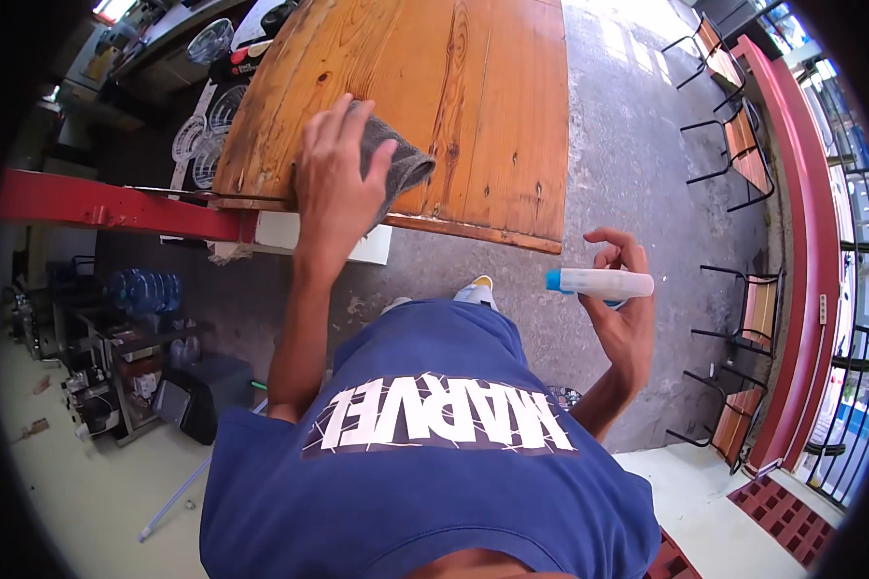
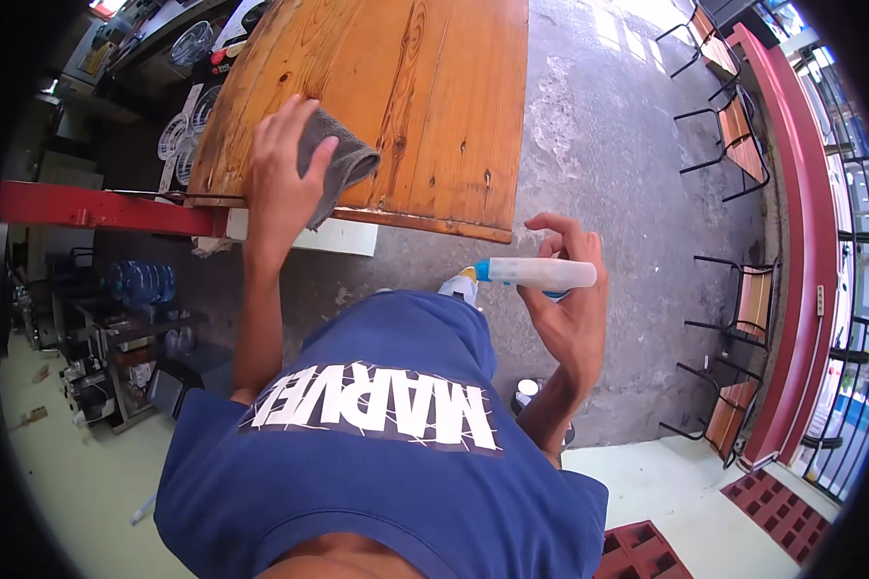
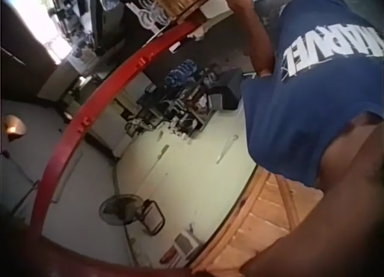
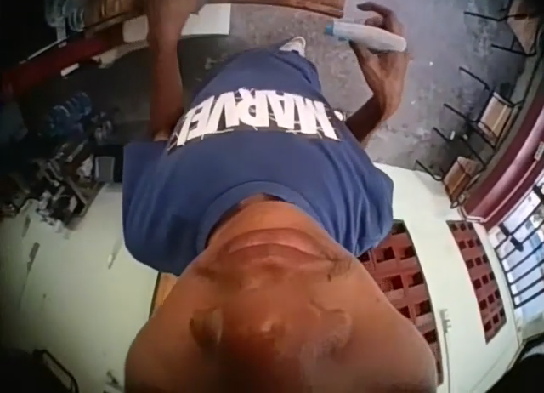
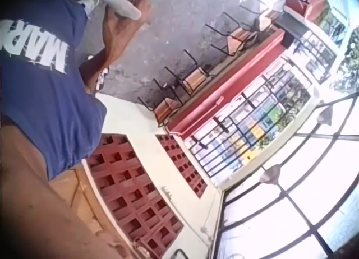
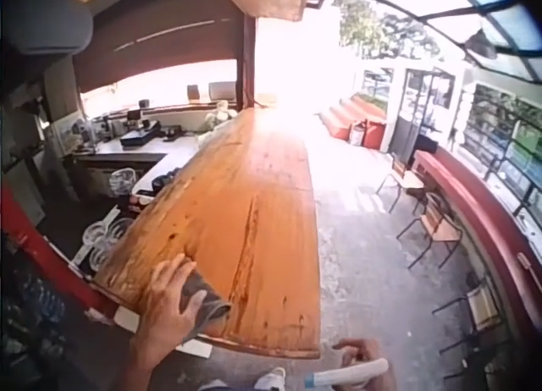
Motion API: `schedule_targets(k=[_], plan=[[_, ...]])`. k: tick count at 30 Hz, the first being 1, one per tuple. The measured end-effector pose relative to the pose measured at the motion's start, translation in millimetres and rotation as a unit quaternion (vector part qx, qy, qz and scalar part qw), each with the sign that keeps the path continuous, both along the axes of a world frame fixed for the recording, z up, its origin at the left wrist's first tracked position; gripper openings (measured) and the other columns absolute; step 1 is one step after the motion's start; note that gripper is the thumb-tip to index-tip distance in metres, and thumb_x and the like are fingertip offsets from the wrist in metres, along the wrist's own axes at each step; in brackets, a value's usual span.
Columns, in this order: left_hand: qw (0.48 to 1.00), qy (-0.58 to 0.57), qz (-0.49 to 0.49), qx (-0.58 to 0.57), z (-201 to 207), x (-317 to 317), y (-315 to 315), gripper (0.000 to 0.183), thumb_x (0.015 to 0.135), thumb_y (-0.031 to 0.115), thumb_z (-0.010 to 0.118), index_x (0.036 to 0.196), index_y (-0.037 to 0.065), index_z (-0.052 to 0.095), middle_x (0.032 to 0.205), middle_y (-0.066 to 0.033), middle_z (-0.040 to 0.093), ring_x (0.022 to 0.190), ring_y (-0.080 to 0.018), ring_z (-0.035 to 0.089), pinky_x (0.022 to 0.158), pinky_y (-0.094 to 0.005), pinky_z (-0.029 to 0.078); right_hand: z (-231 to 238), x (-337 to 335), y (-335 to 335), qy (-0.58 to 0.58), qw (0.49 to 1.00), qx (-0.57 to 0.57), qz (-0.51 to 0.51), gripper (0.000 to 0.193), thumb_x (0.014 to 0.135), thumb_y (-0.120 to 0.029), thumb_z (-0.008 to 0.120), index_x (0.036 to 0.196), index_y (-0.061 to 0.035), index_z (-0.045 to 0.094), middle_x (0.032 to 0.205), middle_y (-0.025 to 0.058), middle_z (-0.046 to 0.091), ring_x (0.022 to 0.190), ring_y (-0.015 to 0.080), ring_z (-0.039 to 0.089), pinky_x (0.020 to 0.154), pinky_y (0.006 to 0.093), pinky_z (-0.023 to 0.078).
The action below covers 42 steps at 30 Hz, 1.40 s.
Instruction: Cleaning indoor wooden counter and outdoor red counter using a spray bottle and a rag.
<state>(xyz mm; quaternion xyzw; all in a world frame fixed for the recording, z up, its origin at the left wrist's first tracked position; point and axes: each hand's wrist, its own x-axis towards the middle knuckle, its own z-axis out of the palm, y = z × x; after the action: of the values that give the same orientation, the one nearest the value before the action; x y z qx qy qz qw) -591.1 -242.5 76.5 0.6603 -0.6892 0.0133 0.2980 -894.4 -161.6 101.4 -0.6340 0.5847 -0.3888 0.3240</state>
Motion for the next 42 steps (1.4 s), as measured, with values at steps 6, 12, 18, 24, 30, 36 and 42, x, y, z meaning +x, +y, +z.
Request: schedule_targets(k=[6,12,18,24,30,36,42], plan=[[0.985,-0.146,-0.094,0.023,-38,-34,13,0.058,0.092,0.041,0.057,0.142,0.014,0.046,0.155,-0.0109,0.030,0.141,-0.0365,0.027,0.113,-0.0509,0.021,-20,12,30,0.028,0.999,-0.025,-0.038,0.031,0.074,0.001,0.066,0.104,-0.0031,0.070,0.093,0.0065,0.065,0.083,0.0123,0.057,0.075,0.0259,0.045],[0.993,-0.070,-0.093,0.014,-50,-20,-4,0.065,0.093,0.047,0.053,0.143,0.008,0.042,0.155,-0.0187,0.026,0.143,-0.0374,0.023,0.115,-0.0495,0.018,-14,35,52,-0.037,0.995,-0.047,-0.076,0.041,0.070,0.003,0.065,0.109,-0.0039,0.070,0.095,0.0103,0.072,0.081,0.0175,0.063,0.079,0.0299,0.049],[0.985,-0.150,0.089,-0.001,-51,-42,-3,0.077,0.088,0.052,0.055,0.144,0.001,0.039,0.152,-0.0247,0.028,0.142,-0.0390,0.024,0.115,-0.0511,0.016,-47,-4,66,-0.313,0.947,-0.040,-0.055,0.039,0.075,0.000,0.066,0.113,-0.0015,0.064,0.100,0.0123,0.069,0.095,0.0172,0.064,0.083,0.0279,0.048],[0.976,-0.130,0.176,0.012,-59,-56,-17,0.076,0.091,0.051,0.051,0.145,-0.001,0.036,0.152,-0.0179,0.034,0.143,-0.0351,0.025,0.116,-0.0492,0.016,-44,-50,30,-0.328,0.942,0.057,-0.051,0.035,0.076,0.000,0.065,0.111,-0.0016,0.063,0.094,0.0076,0.068,0.089,0.0151,0.063,0.080,0.0265,0.048],[0.962,-0.100,0.252,0.022,-64,-61,-21,0.055,0.100,0.036,0.039,0.143,0.001,0.040,0.152,-0.0152,0.035,0.142,-0.0332,0.027,0.115,-0.0491,0.020,-42,-104,-15,-0.134,0.982,0.044,0.126,0.020,0.081,-0.002,0.067,0.101,-0.0021,0.065,0.092,0.0024,0.066,0.084,0.0111,0.060,0.074,0.0248,0.047],[0.926,-0.155,0.345,-0.012,-64,-73,-23,0.058,0.099,0.043,0.042,0.141,0.004,0.044,0.149,-0.0198,0.037,0.140,-0.0385,0.029,0.115,-0.0497,0.020,-33,-105,-89,-0.026,0.973,-0.112,0.200,0.026,0.084,-0.022,0.071,0.081,0.0014,0.062,0.068,0.0082,0.057,0.065,0.0169,0.050,0.059,0.0310,0.039],[0.923,-0.095,0.373,-0.017,-57,-76,-24,0.061,0.092,0.047,0.055,0.137,0.005,0.051,0.147,-0.0134,0.043,0.139,-0.0317,0.034,0.114,-0.0450,0.024,-39,-88,-146,-0.032,0.939,-0.196,0.282,0.038,0.085,-0.031,0.070,0.069,0.0008,0.056,0.061,0.0096,0.048,0.055,0.0249,0.040,0.055,0.0370,0.034]])
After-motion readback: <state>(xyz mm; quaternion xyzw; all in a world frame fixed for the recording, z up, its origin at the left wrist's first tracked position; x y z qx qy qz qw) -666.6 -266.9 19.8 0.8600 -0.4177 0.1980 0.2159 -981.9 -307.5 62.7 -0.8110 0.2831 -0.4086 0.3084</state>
